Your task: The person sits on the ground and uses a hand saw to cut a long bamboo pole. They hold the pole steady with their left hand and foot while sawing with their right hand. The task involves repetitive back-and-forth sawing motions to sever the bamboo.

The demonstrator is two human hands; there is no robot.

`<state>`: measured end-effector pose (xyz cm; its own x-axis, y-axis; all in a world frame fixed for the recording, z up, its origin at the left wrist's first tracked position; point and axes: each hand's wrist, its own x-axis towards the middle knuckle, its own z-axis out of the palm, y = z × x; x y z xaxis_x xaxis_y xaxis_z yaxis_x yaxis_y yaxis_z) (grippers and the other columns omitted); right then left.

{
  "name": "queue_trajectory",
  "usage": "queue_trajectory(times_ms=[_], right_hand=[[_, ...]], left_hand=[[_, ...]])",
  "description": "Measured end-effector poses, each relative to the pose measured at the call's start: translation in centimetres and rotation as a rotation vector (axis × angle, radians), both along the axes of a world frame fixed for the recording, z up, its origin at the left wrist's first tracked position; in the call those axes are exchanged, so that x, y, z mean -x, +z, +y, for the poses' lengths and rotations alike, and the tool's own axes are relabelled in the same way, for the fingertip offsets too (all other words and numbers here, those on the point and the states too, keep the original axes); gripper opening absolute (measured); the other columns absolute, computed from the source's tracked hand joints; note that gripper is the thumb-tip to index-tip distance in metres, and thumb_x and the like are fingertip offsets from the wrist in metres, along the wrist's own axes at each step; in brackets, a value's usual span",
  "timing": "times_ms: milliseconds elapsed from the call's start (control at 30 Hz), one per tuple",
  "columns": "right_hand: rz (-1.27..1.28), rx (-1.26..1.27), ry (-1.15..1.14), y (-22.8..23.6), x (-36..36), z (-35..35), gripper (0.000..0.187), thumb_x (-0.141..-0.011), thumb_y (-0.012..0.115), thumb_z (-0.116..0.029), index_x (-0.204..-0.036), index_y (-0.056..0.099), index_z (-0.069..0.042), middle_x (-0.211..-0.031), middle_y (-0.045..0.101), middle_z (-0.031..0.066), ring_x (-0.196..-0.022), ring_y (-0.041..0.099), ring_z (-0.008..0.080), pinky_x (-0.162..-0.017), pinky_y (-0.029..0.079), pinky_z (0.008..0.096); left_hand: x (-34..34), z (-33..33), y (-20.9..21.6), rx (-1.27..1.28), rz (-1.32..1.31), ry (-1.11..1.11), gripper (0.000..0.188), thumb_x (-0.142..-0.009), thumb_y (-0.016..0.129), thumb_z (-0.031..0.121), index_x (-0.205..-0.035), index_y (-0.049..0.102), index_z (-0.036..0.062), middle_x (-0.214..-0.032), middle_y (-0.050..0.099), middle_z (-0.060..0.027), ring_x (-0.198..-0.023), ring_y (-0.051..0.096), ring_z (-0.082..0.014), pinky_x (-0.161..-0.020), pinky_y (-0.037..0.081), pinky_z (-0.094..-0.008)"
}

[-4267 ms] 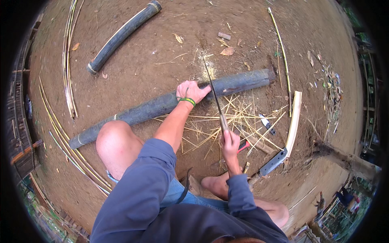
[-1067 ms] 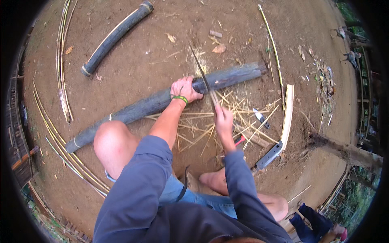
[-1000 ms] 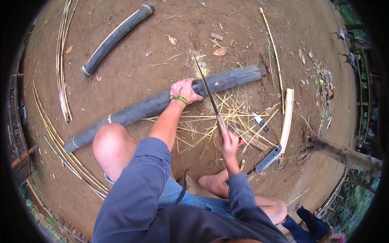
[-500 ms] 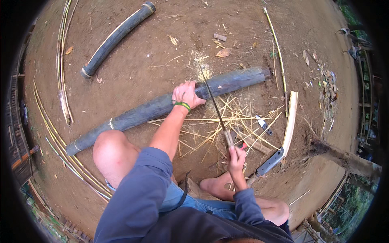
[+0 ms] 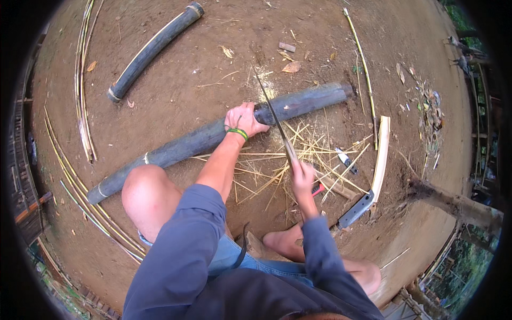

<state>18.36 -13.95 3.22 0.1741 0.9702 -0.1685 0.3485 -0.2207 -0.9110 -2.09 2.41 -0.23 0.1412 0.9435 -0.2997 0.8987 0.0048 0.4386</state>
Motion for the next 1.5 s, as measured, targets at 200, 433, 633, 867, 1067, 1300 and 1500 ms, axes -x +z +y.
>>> queue_trajectory(times_ms=[200,433,633,867,1067,1300,1500], right_hand=[[0.043,-0.023,-0.068,-2.1,3.2,9.5,0.044,-0.102,0.057,-0.028,-0.074,0.062,0.004,-0.055,0.047,0.0059,-0.053,0.042,0.0143,-0.050,0.033,0.0386],[-0.003,0.056,-0.042,1.1,0.8,0.3,0.039,-0.101,0.059,-0.024,-0.072,0.059,0.002,-0.054,0.046,0.0037,-0.050,0.040,0.0126,-0.049,0.031,0.0355],[-0.040,0.039,-0.024,0.4,-1.3,-3.4,0.039,-0.098,0.060,-0.023,-0.071,0.059,0.004,-0.053,0.049,0.0072,-0.049,0.044,0.0139,-0.050,0.034,0.0359],[0.153,0.042,-0.081,-2.9,3.5,9.4,0.043,-0.100,0.060,-0.028,-0.073,0.060,0.005,-0.056,0.049,0.0106,-0.054,0.044,0.0160,-0.053,0.034,0.0393],[0.017,-0.002,-0.118,-1.7,2.7,2.1,0.045,-0.102,0.057,-0.028,-0.067,0.055,0.000,-0.054,0.045,0.0026,-0.052,0.041,0.0119,-0.050,0.031,0.0347],[0.000,-0.021,-0.119,-2.8,1.1,0.0,0.047,-0.100,0.059,-0.033,-0.071,0.058,0.003,-0.054,0.043,0.0095,-0.052,0.042,0.0156,-0.051,0.033,0.0383],[0.021,-0.090,-0.126,5.1,3.5,3.1,0.045,-0.102,0.053,-0.025,-0.065,0.052,-0.001,-0.054,0.043,0.0007,-0.051,0.038,0.0094,-0.049,0.028,0.0315]], left_hand=[[-0.7,1.4,-0.8,-0.059,0.041,-0.060,0.075,-0.057,0.085,0.052,-0.114,0.066,0.0065,-0.112,0.071,-0.0170,-0.103,0.069,-0.0351,-0.091,0.056,-0.0457],[0.4,1.2,-1.3,-0.044,0.031,-0.080,0.073,-0.056,0.086,0.050,-0.111,0.066,0.0066,-0.110,0.070,-0.0164,-0.102,0.069,-0.0352,-0.090,0.056,-0.0462],[0.5,0.9,-0.6,-0.051,-0.013,-0.017,0.066,-0.055,0.084,0.048,-0.106,0.068,0.0074,-0.106,0.072,-0.0160,-0.100,0.070,-0.0351,-0.090,0.056,-0.0447],[0.7,2.0,0.3,-0.048,-0.033,-0.058,0.070,-0.054,0.084,0.052,-0.106,0.070,0.0072,-0.105,0.073,-0.0166,-0.098,0.071,-0.0355,-0.089,0.056,-0.0465],[-1.6,-4.1,0.0,-0.018,-0.011,-0.139,0.072,-0.055,0.087,0.046,-0.112,0.066,0.0065,-0.109,0.070,-0.0161,-0.105,0.068,-0.0351,-0.091,0.055,-0.0456],[-3.0,-6.0,-0.1,-0.150,0.022,-0.090,0.070,-0.058,0.089,0.045,-0.111,0.062,0.0079,-0.108,0.068,-0.0131,-0.107,0.066,-0.0308,-0.094,0.053,-0.0428],[-2.0,-5.2,-0.9,-0.104,0.063,-0.091,0.069,-0.060,0.088,0.051,-0.107,0.063,0.0077,-0.109,0.069,-0.0140,-0.105,0.068,-0.0308,-0.094,0.053,-0.0425]])
